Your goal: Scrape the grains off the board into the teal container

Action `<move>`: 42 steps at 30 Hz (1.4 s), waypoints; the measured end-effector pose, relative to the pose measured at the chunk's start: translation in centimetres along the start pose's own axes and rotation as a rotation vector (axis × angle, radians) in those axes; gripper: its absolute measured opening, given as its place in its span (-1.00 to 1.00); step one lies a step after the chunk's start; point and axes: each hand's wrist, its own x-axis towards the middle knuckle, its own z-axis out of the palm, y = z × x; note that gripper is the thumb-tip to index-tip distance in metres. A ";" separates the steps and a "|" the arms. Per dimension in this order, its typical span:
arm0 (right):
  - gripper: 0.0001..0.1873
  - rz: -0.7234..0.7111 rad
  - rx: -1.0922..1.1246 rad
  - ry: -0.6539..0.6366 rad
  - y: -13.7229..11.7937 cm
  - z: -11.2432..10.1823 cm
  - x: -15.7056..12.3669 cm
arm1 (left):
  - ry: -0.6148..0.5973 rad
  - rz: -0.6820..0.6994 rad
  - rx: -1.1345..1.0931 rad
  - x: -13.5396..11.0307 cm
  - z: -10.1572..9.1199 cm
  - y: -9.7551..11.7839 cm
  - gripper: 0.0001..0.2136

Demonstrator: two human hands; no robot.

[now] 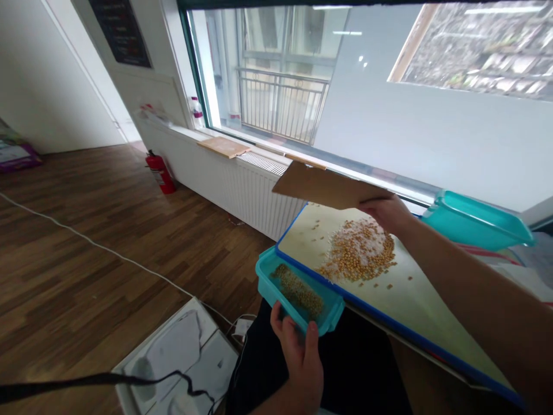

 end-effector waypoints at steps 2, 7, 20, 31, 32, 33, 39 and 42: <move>-0.72 0.060 -0.028 0.172 0.9 0.6 2.4 | 0.006 -0.003 0.000 0.2 0.0 -0.3 -0.81; -0.77 0.123 -0.198 0.321 3.4 2.1 5.2 | 0.060 0.002 -0.042 0.6 0.3 -0.3 -0.80; -0.85 0.037 -0.124 0.140 4.1 3.2 3.8 | 0.073 0.105 -0.045 4.3 -1.3 -2.0 -0.85; -0.56 0.138 -0.088 0.009 2.3 3.1 -0.2 | 0.066 0.098 -0.208 6.9 -2.0 -3.5 -0.89; -0.56 0.133 -0.081 -0.009 2.2 3.1 -0.6 | 0.067 0.098 -0.220 7.1 -2.1 -3.5 -0.89; -0.57 0.121 -0.072 -0.027 2.1 3.2 -0.9 | 0.068 0.098 -0.226 7.3 -2.1 -3.5 -0.89; -0.62 0.062 -0.130 -0.156 1.3 3.3 -3.1 | 0.087 0.080 -0.227 7.6 -2.0 -3.0 -0.88; -0.69 -0.016 -0.129 -0.284 0.2 3.2 -4.5 | 0.104 0.084 -0.220 7.4 -1.8 -3.0 -0.88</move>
